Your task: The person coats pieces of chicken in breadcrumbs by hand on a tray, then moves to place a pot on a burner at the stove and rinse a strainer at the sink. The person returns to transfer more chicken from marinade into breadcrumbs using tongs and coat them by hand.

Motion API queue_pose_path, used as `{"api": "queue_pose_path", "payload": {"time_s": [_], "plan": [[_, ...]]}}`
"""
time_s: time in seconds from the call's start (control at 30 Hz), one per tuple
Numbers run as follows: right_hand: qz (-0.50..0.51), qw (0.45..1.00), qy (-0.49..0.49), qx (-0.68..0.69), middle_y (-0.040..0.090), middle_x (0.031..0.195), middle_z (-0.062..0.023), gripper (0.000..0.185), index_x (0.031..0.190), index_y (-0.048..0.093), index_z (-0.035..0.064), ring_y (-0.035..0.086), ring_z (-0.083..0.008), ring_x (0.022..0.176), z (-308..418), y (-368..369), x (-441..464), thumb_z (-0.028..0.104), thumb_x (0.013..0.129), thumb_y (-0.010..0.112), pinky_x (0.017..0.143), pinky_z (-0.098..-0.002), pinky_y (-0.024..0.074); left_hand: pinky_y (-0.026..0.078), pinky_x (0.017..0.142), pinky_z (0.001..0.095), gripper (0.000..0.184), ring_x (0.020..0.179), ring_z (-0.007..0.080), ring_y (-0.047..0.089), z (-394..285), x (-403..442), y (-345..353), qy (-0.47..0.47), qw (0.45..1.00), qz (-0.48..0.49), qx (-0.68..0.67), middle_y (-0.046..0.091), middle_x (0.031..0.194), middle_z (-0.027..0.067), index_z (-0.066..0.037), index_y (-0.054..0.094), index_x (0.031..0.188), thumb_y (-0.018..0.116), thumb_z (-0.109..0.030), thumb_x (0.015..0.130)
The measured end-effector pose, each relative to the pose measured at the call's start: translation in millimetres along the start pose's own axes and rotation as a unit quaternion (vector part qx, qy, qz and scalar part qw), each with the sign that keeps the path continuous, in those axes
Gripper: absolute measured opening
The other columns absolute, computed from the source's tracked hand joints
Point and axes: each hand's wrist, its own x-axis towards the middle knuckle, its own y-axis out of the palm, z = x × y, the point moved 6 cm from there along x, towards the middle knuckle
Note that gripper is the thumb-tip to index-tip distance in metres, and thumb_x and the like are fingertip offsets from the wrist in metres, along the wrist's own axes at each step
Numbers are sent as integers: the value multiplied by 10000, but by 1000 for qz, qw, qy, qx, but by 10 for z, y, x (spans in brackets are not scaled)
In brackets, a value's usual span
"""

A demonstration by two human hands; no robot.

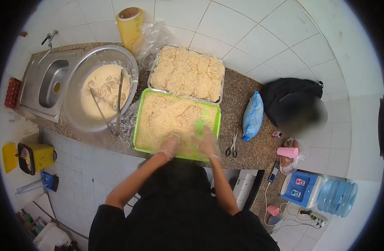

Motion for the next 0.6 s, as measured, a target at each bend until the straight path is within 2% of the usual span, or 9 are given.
{"api": "queue_pose_path", "payload": {"time_s": [0.03,0.1,0.2,0.23,0.3,0.4,0.5,0.57,0.6], "plan": [[30,997,46,-57,679,1091,-327,603,1277,584,-95,681,-427,1044,-60,111,-70,242,823,795,887,-455,529,525,785,541,253,890,465,661,-30,62,101,21,1000,-10,-15,675,977,281,7,633,1089,601,-149,892],[-18,1000,16,11,675,1152,-316,661,1320,555,-93,665,-418,1100,-436,773,24,265,821,800,944,-457,509,541,788,546,420,939,464,675,-181,224,169,66,997,-28,-39,672,1046,293,-6,596,1304,576,-131,903],[37,969,128,206,656,1246,-296,683,1358,528,-101,634,-388,1187,-396,720,90,260,836,782,1013,-447,480,531,856,535,413,1010,459,661,-324,266,-48,-3,993,-18,-118,680,1082,272,-5,597,1292,598,-170,913],[74,937,187,284,648,1277,-289,679,1366,522,-105,623,-375,1216,-234,524,128,251,844,771,1032,-442,470,527,876,529,406,1029,456,659,-407,266,-294,26,988,-82,-126,688,1089,255,0,591,1296,576,-182,934],[18,952,145,270,649,1293,-270,649,1365,521,-110,625,-359,1217,64,90,223,225,860,754,1015,-421,488,521,916,516,398,1069,451,654,-555,225,-720,85,965,-205,-144,704,1101,223,10,577,1306,532,-206,975],[-7,969,100,226,648,1302,-264,607,1375,519,-102,629,-337,1220,-188,93,540,168,871,724,981,-401,512,487,1010,503,396,1159,413,632,-820,419,-835,218,938,-254,89,690,1216,189,11,567,1331,437,-201,1023],[-61,981,17,185,669,1269,-255,552,1369,545,-67,651,-327,1192,-553,157,699,115,868,690,953,-396,528,420,1098,527,416,1287,386,567,-532,565,-335,146,965,-154,152,613,1372,205,9,562,1358,389,-177,1028],[-112,982,-10,150,690,1228,-245,508,1348,576,-39,670,-328,1160,-645,71,727,88,864,667,944,-394,533,339,1155,548,456,1394,379,461,-737,737,-368,60,969,126,204,495,1490,233,23,527,1401,408,-198,1020],[-134,982,2,130,700,1205,-241,485,1331,594,-28,679,-330,1141,-665,45,682,76,861,655,943,-391,534,299,1183,558,480,1448,375,409,-811,689,-406,13,937,267,224,437,1549,247,30,509,1423,418,-208,1016]]}}
